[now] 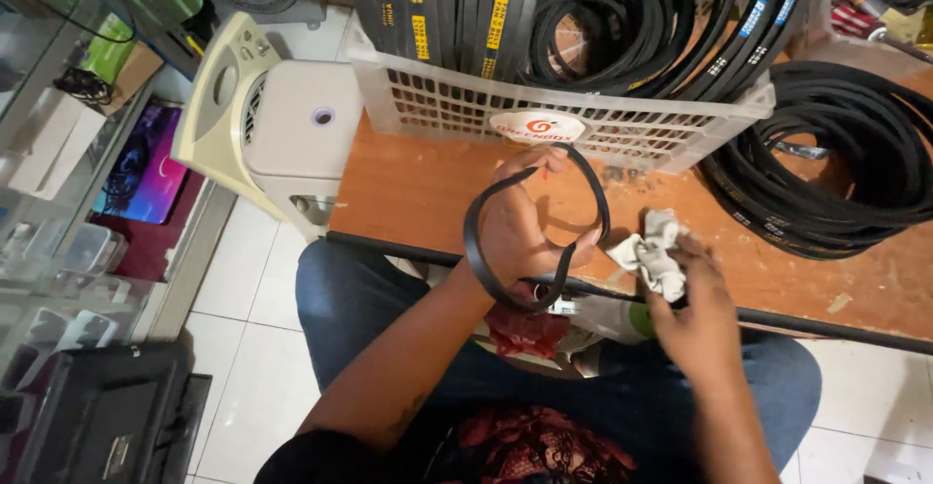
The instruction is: Cleaning rubber drive belts with a cloth at a repair bench.
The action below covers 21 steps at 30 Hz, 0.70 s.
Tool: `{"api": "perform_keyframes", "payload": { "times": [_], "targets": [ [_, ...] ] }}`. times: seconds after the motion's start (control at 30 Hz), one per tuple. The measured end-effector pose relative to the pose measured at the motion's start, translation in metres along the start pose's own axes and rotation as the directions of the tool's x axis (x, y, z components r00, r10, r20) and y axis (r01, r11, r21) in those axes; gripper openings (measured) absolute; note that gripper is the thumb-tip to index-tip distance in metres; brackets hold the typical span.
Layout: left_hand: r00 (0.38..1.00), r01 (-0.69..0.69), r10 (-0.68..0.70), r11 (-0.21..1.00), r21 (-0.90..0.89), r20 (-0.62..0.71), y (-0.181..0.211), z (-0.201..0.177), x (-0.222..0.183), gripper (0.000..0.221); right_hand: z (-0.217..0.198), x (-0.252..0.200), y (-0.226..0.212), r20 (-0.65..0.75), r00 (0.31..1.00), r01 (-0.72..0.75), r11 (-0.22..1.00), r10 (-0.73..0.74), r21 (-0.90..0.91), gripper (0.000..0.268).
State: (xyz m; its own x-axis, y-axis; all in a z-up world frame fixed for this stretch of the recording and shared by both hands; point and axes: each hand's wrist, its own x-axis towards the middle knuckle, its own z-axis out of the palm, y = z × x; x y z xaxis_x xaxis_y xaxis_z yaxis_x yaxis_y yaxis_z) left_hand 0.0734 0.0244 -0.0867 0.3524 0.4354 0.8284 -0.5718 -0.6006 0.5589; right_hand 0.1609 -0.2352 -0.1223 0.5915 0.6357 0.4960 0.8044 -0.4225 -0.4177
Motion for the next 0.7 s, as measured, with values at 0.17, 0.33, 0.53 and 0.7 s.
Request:
{"api": "perform_keyframes", "payload": {
  "times": [0.17, 0.33, 0.53, 0.7],
  "targets": [
    [0.962, 0.203, -0.226, 0.968, 0.149, 0.154, 0.014, -0.004, 0.010, 0.048, -0.049, 0.000, -0.029, 0.014, 0.932, -0.317, 0.799, 0.361, 0.511, 0.045],
    [0.974, 0.150, -0.194, 0.940, 0.306, 0.116, 0.025, 0.018, -0.009, 0.080, -0.069, -0.027, -0.059, -0.173, 0.933, -0.140, 0.763, 0.314, 0.631, 0.075],
    [0.964, 0.036, -0.179, 0.818, 0.574, 0.195, 0.048, 0.059, -0.028, 0.070, -0.064, -0.006, -0.122, -0.186, 0.978, 0.044, 0.772, 0.096, 0.634, 0.057],
    [0.946, -0.027, -0.159, 0.829, 0.558, 0.283, 0.052, 0.061, -0.047, 0.056, -0.086, 0.002, -0.156, -0.008, 0.997, -0.046, 0.723, 0.072, 0.690, 0.046]
  ]
}}
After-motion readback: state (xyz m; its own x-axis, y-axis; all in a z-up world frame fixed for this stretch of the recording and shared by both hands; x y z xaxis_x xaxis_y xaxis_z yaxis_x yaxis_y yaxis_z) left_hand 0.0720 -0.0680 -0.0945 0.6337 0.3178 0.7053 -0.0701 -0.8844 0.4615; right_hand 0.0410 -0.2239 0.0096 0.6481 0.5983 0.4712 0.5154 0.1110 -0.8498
